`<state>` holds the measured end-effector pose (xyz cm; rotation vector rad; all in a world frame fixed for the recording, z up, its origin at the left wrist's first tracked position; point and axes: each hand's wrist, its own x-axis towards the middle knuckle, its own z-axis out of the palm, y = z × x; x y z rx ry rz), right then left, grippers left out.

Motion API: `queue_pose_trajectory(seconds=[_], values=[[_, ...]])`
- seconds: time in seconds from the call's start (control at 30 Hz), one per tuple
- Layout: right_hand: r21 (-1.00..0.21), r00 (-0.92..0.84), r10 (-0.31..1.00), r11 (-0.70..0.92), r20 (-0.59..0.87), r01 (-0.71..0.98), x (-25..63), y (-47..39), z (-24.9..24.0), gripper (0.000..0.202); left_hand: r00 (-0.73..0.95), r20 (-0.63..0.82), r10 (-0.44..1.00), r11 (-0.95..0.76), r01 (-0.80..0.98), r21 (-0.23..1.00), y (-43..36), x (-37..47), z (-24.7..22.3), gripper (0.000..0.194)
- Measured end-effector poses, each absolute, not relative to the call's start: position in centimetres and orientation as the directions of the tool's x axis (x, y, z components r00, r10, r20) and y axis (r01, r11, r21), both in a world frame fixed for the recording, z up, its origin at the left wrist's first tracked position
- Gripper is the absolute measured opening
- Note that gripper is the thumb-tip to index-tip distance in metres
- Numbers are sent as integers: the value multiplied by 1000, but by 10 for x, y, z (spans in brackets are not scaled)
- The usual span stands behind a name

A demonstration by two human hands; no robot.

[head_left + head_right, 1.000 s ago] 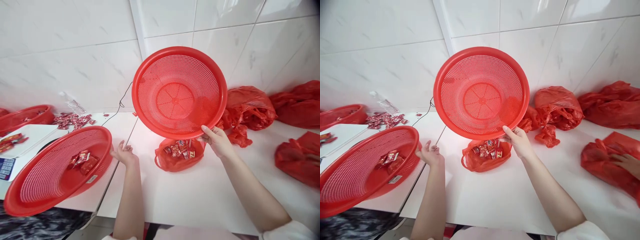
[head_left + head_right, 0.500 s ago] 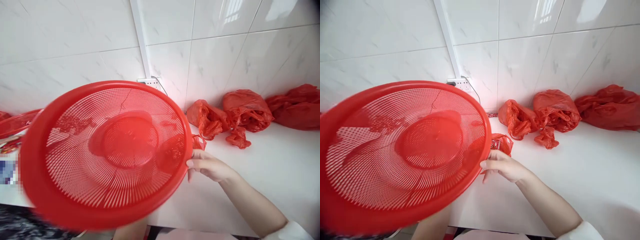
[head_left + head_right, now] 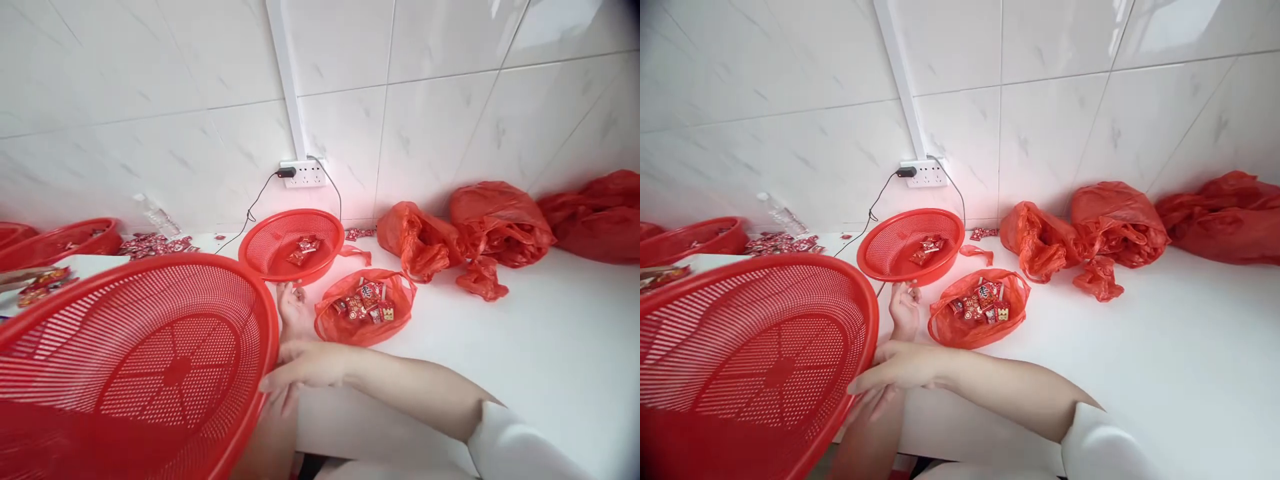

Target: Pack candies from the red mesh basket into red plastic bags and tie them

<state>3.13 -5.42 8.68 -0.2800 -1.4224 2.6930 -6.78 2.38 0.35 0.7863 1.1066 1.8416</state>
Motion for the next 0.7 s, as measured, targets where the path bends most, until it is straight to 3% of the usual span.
queue_pose_trajectory(seconds=[0.23, 0.3, 0.43, 0.57, 0.7], values=[[-770, -933, 133, -609, -334, 189, -24, -47, 72, 12, -414, 115, 903, -197, -161, 967, 20, -70, 5, 18], [-777, -920, 150, -593, -363, 210, -32, -45, 70, 9, -415, 116, 902, -180, -116, 977, 19, -69, 6, 19], [-802, -903, 166, -541, -396, 252, -52, -39, 59, 13, -415, 122, 901, -152, -40, 988, 17, -68, 7, 24], [-762, -930, 159, -626, -330, 163, -71, -32, 46, 18, -436, 135, 890, -135, 31, 990, 16, -67, 6, 25], [-774, -886, 397, -629, -240, -72, -71, -32, 42, 57, -468, 124, 875, -80, 113, 990, 19, -67, 5, 23]])
